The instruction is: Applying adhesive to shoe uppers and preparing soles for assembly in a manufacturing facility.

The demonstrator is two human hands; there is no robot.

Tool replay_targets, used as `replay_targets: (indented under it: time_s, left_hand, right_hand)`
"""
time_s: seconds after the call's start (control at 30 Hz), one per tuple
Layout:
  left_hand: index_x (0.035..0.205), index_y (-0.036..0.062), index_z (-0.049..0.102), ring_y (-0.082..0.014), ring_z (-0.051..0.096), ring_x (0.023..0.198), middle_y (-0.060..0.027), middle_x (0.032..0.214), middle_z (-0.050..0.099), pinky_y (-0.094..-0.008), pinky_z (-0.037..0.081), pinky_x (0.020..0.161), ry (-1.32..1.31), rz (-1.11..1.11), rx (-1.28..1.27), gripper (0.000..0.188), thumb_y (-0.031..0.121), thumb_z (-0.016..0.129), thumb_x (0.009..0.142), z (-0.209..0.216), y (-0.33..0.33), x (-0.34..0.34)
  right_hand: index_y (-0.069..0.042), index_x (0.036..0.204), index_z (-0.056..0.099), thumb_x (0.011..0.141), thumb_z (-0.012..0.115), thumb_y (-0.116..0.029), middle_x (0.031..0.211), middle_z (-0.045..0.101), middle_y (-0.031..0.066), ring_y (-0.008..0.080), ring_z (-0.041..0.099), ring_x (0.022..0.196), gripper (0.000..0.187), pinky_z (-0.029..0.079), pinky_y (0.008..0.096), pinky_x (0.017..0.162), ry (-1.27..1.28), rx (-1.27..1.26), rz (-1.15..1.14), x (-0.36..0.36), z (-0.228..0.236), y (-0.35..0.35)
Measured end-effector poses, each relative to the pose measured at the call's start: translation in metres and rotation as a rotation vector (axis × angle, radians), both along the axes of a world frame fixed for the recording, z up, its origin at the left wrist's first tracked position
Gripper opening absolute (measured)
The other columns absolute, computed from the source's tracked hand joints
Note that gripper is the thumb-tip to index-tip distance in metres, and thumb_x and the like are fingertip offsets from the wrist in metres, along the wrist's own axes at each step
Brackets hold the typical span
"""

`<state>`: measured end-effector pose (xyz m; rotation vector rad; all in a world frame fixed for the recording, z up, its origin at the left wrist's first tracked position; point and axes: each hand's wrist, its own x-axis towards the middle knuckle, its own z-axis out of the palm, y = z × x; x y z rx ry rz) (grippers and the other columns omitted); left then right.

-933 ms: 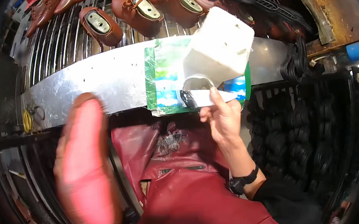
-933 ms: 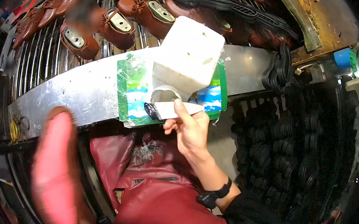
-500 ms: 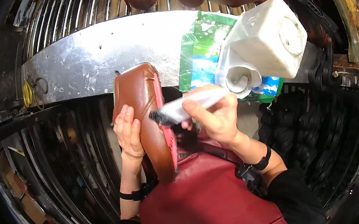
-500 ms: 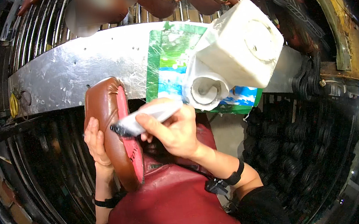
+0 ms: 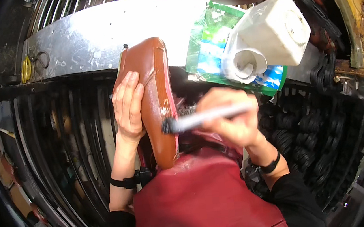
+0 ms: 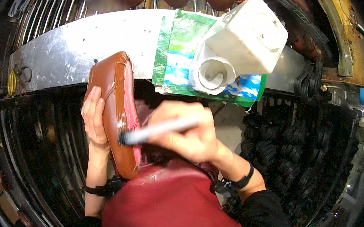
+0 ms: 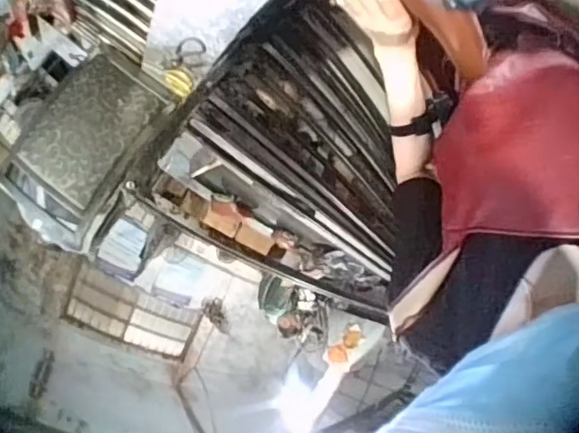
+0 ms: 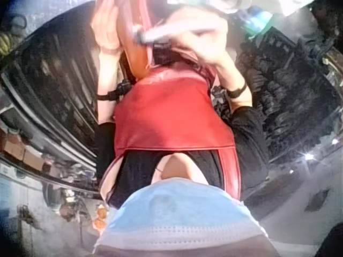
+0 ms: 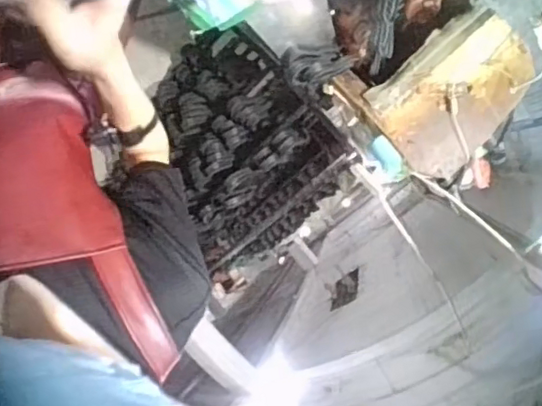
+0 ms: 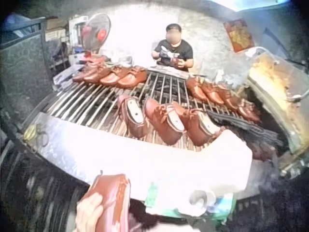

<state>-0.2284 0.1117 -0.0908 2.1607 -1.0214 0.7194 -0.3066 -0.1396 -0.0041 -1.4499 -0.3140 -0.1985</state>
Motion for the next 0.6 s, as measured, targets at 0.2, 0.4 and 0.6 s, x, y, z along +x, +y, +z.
replay_targets:
  time_s: [0.2,0.4,0.6]
  left_hand:
    - [0.143,-0.0053,0.055,-0.0432,0.061,0.134,-0.0263,0.145,0.062,-0.0526,0.048,0.113,-0.035,-0.004,-0.006,0.052,0.007,0.068,0.094,0.004,-0.006,0.003]
    - [0.146,-0.0059,0.055,-0.0423,0.061,0.134,-0.0257,0.145,0.062,-0.0509,0.046,0.113,-0.016,0.041,0.048,0.063,0.013,0.075,0.089,0.022,-0.017,0.001]
    - [0.146,-0.0055,0.054,-0.0413,0.061,0.133,-0.0241,0.143,0.063,-0.0495,0.045,0.114,0.084,0.077,0.076,0.071,0.013,0.08,0.083,0.048,-0.026,0.008]
  right_hand:
    - [0.011,0.108,0.07,0.092,0.073,-0.002,0.09,0.076,0.0183,0.0349,0.076,0.083,0.021,0.064,0.0424,0.076,-0.228,-0.274,0.302,-0.066,0.027,0.008]
    - [0.008,0.105,0.075,0.094,0.078,-0.003,0.091,0.077,0.0099,0.0134,0.071,0.076,0.016,0.058,0.0266,0.068,0.304,0.161,-0.147,-0.047,0.041,-0.008]
    - [0.012,0.096,0.072,0.084,0.078,0.006,0.088,0.075,0.0201,0.0225,0.073,0.075,0.015,0.059,0.0315,0.068,-0.076,0.041,-0.007,-0.026,0.057,-0.008]
